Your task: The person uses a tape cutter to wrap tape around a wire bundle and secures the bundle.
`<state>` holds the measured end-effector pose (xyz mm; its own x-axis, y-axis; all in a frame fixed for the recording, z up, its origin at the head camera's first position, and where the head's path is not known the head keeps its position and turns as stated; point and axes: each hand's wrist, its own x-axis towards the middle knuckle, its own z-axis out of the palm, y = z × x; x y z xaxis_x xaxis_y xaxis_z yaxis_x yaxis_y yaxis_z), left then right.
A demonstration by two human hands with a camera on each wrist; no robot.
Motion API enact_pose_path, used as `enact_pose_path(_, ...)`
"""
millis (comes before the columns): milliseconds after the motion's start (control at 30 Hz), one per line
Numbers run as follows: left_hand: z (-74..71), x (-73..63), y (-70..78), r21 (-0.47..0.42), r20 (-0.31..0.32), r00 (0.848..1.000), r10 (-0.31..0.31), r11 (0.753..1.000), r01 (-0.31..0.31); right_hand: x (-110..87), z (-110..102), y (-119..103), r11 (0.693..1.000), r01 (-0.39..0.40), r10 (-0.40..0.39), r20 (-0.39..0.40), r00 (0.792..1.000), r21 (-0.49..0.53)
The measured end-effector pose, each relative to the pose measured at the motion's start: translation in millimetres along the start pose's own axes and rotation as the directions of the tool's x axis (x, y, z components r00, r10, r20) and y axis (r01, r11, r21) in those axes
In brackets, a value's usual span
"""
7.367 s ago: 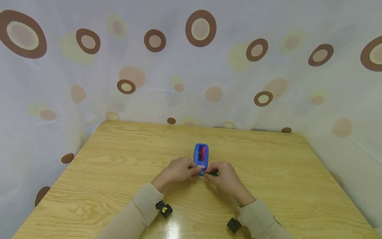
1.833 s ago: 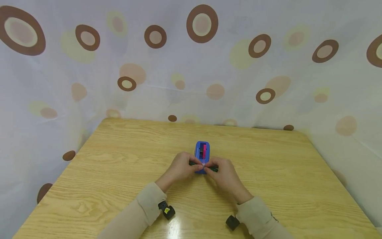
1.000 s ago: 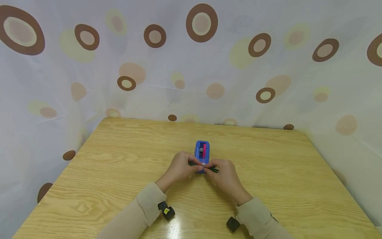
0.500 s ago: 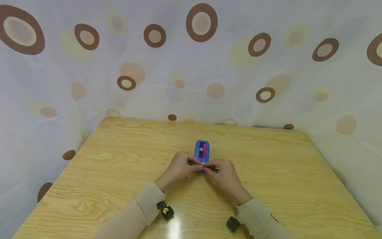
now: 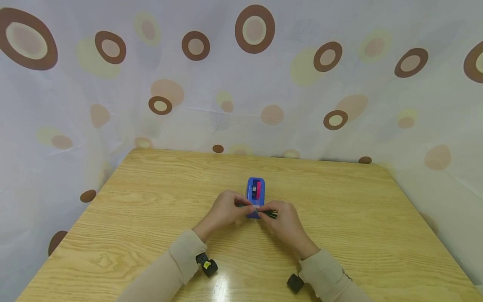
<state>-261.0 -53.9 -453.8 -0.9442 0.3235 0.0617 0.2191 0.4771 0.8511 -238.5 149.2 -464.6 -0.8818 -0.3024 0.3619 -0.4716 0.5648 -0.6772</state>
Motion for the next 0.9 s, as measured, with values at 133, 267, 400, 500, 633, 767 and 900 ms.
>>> enact_pose_path(133, -1.2, -0.9, 1.8, -0.012, -0.013, 1.0, -0.008, 1.0, 0.008, -0.3, 0.1, 0.2, 1.0, 0.0, 0.0, 0.003, 1.0, 0.003)
enact_pose_path(267, -1.8, 0.8, 2.9, -0.02, -0.02, 1.0, -0.021, 1.0, 0.02, 0.1, -0.1, -1.8, 1.0, -0.024, 0.024, 0.008, 1.0, -0.002)
enact_pose_path(400, -1.3, 3.3, 2.9, -0.016, -0.025, 1.0, -0.016, 1.0, 0.015, 0.0, 0.9, -2.4, 0.998, -0.055, 0.055, 0.019, 0.998, -0.008)
enact_pose_path(500, -0.7, 5.7, 2.4, -0.016, -0.021, 1.0, -0.014, 1.0, 0.014, -0.3, 1.5, -1.7, 0.998, -0.064, 0.064, 0.026, 0.998, -0.015)
enact_pose_path(633, -1.2, 8.7, 1.7, -0.024, -0.005, 1.0, -0.017, 1.0, 0.017, -0.5, 1.5, -2.8, 0.998, -0.058, 0.058, 0.025, 0.998, -0.021)
enact_pose_path(767, -1.8, 11.5, 0.8, -0.028, 0.005, 1.0, -0.011, 1.0, 0.011, -0.1, 1.2, -3.1, 0.998, -0.055, 0.056, 0.027, 0.998, -0.024)
enact_pose_path(900, -1.7, 13.7, -0.4, -0.016, 0.011, 1.0, -0.004, 1.0, 0.005, 0.2, 0.9, -2.3, 0.998, -0.05, 0.051, 0.029, 0.998, -0.034)
